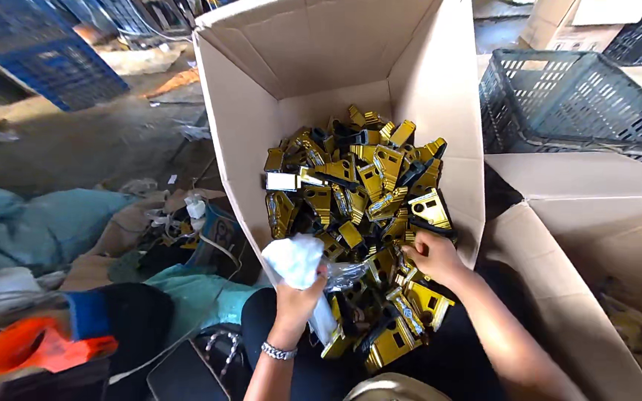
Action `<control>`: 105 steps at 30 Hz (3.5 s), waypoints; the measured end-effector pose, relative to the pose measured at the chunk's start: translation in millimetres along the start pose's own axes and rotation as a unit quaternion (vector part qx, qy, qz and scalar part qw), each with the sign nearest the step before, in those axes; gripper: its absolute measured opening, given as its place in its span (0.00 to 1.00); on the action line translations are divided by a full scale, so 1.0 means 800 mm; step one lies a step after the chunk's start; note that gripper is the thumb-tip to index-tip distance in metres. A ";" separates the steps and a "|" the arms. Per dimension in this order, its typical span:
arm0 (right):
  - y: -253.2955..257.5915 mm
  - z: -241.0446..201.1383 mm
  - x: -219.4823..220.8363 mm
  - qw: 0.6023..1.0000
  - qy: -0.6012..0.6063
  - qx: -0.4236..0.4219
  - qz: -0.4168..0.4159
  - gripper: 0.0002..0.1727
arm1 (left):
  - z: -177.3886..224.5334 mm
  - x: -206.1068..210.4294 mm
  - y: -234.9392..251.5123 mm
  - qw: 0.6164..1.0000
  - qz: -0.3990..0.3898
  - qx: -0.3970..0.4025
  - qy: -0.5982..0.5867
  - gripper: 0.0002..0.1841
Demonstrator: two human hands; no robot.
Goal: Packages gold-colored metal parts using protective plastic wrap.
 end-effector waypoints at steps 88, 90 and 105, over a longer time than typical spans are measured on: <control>-0.029 -0.048 0.058 0.857 0.513 0.018 -0.053 0.09 | 0.042 0.098 -0.033 0.979 -0.182 -0.053 -0.073 0.15; -0.032 -0.049 0.062 0.854 0.516 0.028 -0.057 0.10 | 0.039 0.094 -0.027 0.982 -0.173 -0.048 -0.062 0.15; -0.033 -0.056 0.066 0.850 0.524 -0.037 -0.035 0.07 | 0.039 0.082 -0.024 0.992 -0.114 0.005 -0.058 0.19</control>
Point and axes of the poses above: each hand's wrist, its own y-axis towards the middle knuckle, its own x-axis out of the palm, z = x × y, the point moved 8 cm from there along y, towards the middle knuckle, and after that the axes turned 1 degree about x, right-handed, at the moved point
